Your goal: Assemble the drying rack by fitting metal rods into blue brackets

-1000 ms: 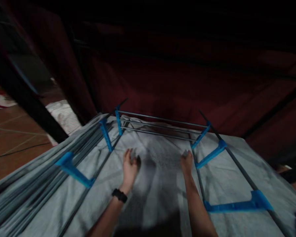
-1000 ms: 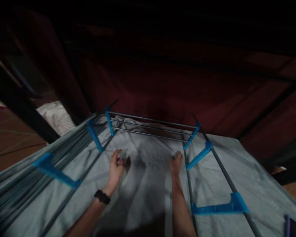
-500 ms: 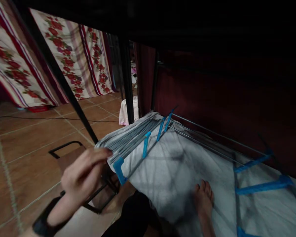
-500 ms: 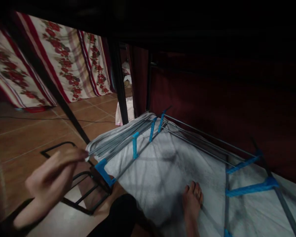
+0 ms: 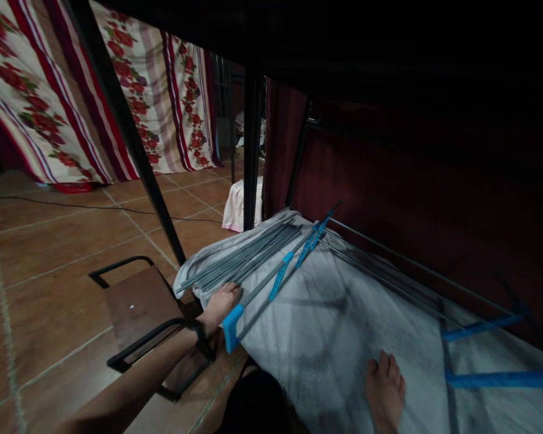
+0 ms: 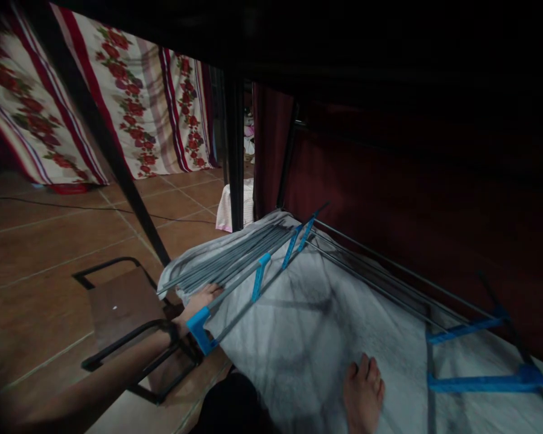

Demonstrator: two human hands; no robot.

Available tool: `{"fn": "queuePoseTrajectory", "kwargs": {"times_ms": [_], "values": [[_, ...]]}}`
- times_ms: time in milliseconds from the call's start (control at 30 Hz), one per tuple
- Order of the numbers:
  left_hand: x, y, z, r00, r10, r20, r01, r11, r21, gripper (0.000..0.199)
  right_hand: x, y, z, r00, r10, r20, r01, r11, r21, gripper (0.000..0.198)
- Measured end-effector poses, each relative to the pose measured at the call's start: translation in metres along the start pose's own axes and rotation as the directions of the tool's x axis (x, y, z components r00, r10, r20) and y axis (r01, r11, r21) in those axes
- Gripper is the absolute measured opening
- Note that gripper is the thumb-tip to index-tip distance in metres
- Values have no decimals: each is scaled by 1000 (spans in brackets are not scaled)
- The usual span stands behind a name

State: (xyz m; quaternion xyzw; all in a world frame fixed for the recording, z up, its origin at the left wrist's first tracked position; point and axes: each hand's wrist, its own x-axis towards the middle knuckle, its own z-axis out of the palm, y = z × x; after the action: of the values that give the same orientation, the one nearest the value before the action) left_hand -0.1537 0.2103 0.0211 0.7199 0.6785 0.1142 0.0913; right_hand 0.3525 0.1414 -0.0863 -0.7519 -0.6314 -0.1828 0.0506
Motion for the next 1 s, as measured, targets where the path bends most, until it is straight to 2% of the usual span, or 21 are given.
{"fn": "queuePoseTrajectory", "kwargs": {"times_ms": [233, 333, 467, 600, 667, 800, 900, 1000], "values": [[24, -10, 19, 999, 44, -24, -39, 982, 184, 36, 0, 1, 4, 1000, 25, -5, -24, 997, 67, 43], [29, -6, 19, 998, 52, -40, -41, 973, 226, 38, 0, 2, 4, 1000, -10, 7, 9, 997, 70, 43], [34, 4, 16, 1000, 7, -7, -4, 966, 260, 39, 1, 1, 3, 1000, 25, -6, -24, 994, 103, 42], [40, 4, 15, 999, -2, -33, 9, 973, 232, 38, 1, -1, 0, 1000, 7, -12, -5, 991, 136, 45], [42, 1, 16, 998, -11, -61, 23, 979, 201, 40, 3, -3, -4, 998, 50, -32, -43, 982, 183, 45], [36, -3, 18, 999, 14, -38, -9, 992, 127, 48, 8, -7, -13, 979, 192, -65, -164, 938, 304, 51], [27, 0, 20, 999, 41, -35, -38, 996, 77, 46, 9, -8, -18, 977, 205, -61, -171, 921, 350, 54], [27, -3, 12, 996, 55, -63, -53, 998, 40, 40, 9, -8, -22, 978, 202, -46, -174, 922, 345, 53]]}}
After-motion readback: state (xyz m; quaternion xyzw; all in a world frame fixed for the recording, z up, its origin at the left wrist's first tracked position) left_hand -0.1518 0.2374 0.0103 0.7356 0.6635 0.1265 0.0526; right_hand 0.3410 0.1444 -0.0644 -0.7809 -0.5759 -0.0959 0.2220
